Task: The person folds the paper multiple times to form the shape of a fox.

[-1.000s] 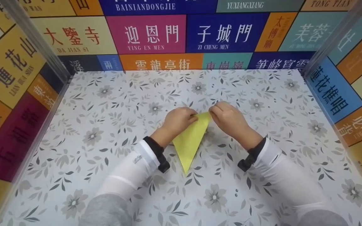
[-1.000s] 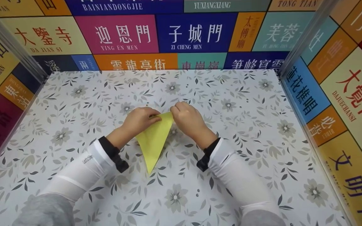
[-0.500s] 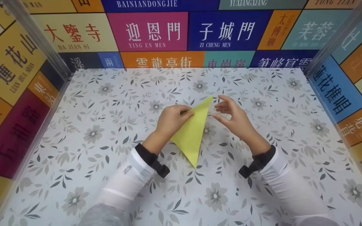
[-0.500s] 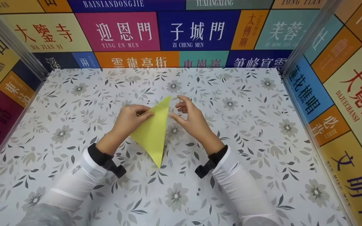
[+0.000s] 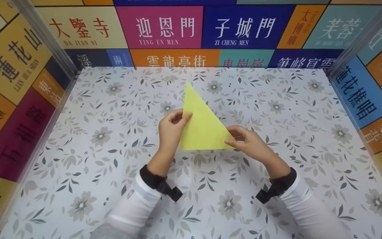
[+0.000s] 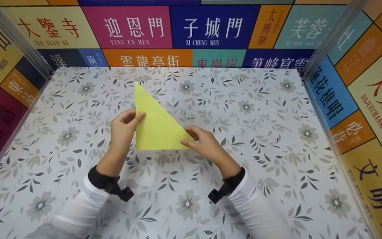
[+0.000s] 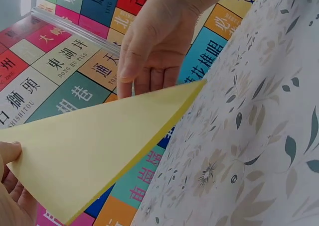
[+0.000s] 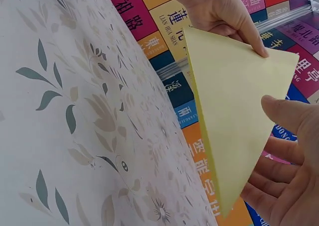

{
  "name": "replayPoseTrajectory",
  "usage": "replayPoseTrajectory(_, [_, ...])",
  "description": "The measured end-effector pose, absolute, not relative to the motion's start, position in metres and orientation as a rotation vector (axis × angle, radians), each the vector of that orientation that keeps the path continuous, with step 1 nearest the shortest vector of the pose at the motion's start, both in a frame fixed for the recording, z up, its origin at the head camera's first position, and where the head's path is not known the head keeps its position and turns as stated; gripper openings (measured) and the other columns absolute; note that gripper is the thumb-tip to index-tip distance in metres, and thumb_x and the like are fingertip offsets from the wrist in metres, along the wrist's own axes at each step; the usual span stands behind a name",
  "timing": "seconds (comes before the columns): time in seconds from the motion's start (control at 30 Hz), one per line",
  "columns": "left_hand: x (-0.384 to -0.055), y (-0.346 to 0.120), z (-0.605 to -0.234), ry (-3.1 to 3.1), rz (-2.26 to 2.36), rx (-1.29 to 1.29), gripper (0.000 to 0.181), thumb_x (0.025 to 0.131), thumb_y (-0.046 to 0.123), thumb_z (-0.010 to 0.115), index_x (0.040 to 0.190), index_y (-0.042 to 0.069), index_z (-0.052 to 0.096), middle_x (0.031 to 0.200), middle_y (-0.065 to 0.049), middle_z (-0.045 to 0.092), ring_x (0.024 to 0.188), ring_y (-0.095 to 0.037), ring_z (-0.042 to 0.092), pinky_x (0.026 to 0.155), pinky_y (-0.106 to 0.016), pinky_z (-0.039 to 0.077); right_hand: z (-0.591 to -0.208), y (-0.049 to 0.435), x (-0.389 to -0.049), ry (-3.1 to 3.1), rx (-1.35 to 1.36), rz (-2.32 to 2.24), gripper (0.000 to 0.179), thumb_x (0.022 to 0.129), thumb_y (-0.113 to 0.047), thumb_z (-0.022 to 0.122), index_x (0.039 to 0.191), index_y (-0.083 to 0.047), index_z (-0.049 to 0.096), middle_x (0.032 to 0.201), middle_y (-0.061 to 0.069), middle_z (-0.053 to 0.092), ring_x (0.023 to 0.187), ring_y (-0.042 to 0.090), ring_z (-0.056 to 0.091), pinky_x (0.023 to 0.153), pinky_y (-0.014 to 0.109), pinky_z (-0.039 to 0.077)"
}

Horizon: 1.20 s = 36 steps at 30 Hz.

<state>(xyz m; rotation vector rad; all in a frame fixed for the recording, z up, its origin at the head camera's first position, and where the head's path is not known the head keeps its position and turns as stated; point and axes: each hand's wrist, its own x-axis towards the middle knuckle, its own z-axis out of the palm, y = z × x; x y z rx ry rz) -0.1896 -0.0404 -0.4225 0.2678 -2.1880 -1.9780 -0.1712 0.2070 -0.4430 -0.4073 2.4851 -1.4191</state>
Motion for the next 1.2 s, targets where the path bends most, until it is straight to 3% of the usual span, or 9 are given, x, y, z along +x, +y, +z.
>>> replayPoseTrajectory(0.17, [-0.185, -0.041, -0.43, -2.058, -2.079, 0.326, 0.028, 0.083, 0.018, 0.077, 0.102, -0.001, 0.071, 0.104, -0.015, 0.07, 0.097, -0.022, 0.068, 0.086, -0.026, 0.056, -0.449, 0.209, -0.169, 2.526, -0.254, -1.425, 0.033, 0.093, -0.024, 0.066, 0.115, -0.001, 0.063, 0.105, 0.015, 0.067, 0.086, 0.018, 0.065, 0.074, 0.033, 0.058])
replayPoseTrajectory(0.27, [-0.182, -0.041, -0.436, -2.051, -2.099, 0.337, 0.027, 0.084, 0.017, 0.076, 0.102, -0.002, 0.071, 0.104, -0.016, 0.071, 0.096, -0.022, 0.068, 0.084, -0.025, 0.056, -0.451, 0.212, -0.168, 2.552, -0.174, -1.477, 0.028, 0.092, -0.022, 0.067, 0.109, 0.0, 0.065, 0.096, 0.01, 0.068, 0.074, 0.012, 0.06, 0.058, 0.021, 0.05])
replayPoseTrajectory(0.33, [-0.18, -0.041, -0.44, -2.067, -2.1, 0.339, 0.026, 0.084, 0.017, 0.076, 0.102, -0.002, 0.071, 0.103, -0.016, 0.071, 0.094, -0.021, 0.069, 0.08, -0.023, 0.056, -0.451, 0.213, -0.167, 2.561, -0.157, -1.515, 0.027, 0.092, -0.021, 0.067, 0.106, 0.001, 0.065, 0.093, 0.008, 0.068, 0.071, 0.009, 0.059, 0.055, 0.017, 0.047])
replayPoseTrajectory(0.57, [-0.176, -0.044, -0.451, -2.112, -2.139, 0.303, 0.033, 0.087, 0.02, 0.073, 0.114, 0.002, 0.065, 0.101, -0.014, 0.072, 0.088, -0.017, 0.069, 0.071, -0.021, 0.055, -0.448, 0.22, -0.167, 2.573, -0.212, -1.533, 0.025, 0.091, -0.018, 0.068, 0.102, 0.004, 0.068, 0.089, 0.009, 0.07, 0.072, 0.003, 0.06, 0.065, 0.015, 0.05])
replayPoseTrajectory(0.67, [-0.173, -0.045, -0.452, -2.084, -2.186, 0.247, 0.047, 0.089, 0.019, 0.071, 0.131, 0.006, 0.054, 0.108, -0.014, 0.069, 0.093, -0.02, 0.068, 0.079, -0.026, 0.056, -0.445, 0.225, -0.17, 2.573, -0.224, -1.493, 0.025, 0.091, -0.018, 0.067, 0.102, 0.005, 0.069, 0.088, 0.009, 0.071, 0.072, 0.002, 0.061, 0.066, 0.016, 0.05])
replayPoseTrajectory(0.77, [-0.17, -0.048, -0.453, -2.026, -2.133, 0.127, 0.063, 0.091, 0.017, 0.068, 0.144, 0.007, 0.037, 0.126, -0.015, 0.06, 0.112, -0.025, 0.061, 0.095, -0.033, 0.052, -0.442, 0.233, -0.173, 2.556, -0.229, -1.445, 0.026, 0.092, -0.015, 0.066, 0.104, 0.007, 0.068, 0.09, 0.012, 0.072, 0.073, 0.002, 0.063, 0.067, 0.016, 0.052])
replayPoseTrajectory(0.93, [-0.165, -0.057, -0.462, -2.145, -1.51, -0.192, 0.068, 0.094, 0.018, 0.062, 0.148, -0.002, 0.024, 0.15, -0.018, 0.036, 0.14, -0.031, 0.034, 0.117, -0.041, 0.029, -0.44, 0.247, -0.179, 2.542, -0.264, -1.283, 0.027, 0.091, -0.014, 0.065, 0.108, 0.007, 0.068, 0.099, 0.018, 0.072, 0.078, 0.004, 0.063, 0.071, 0.017, 0.052])
replayPoseTrajectory(1.07, [-0.16, -0.062, -0.476, -2.359, -0.904, -0.492, 0.065, 0.095, 0.024, 0.058, 0.146, -0.002, 0.03, 0.154, -0.02, 0.03, 0.143, -0.039, 0.025, 0.119, -0.051, 0.021, -0.443, 0.256, -0.182, 2.521, -0.34, -1.133, 0.028, 0.091, -0.016, 0.066, 0.111, 0.004, 0.068, 0.102, 0.018, 0.072, 0.085, 0.009, 0.064, 0.075, 0.019, 0.051])
replayPoseTrajectory(1.2, [-0.153, -0.061, -0.492, -2.65, -0.491, -0.804, 0.072, 0.096, 0.043, 0.052, 0.151, 0.003, 0.027, 0.159, -0.016, 0.022, 0.146, -0.043, 0.017, 0.117, -0.059, 0.018, -0.448, 0.26, -0.185, 2.47, -0.386, -1.03, 0.03, 0.091, -0.016, 0.065, 0.114, 0.002, 0.069, 0.103, 0.016, 0.072, 0.085, 0.011, 0.062, 0.076, 0.022, 0.05])
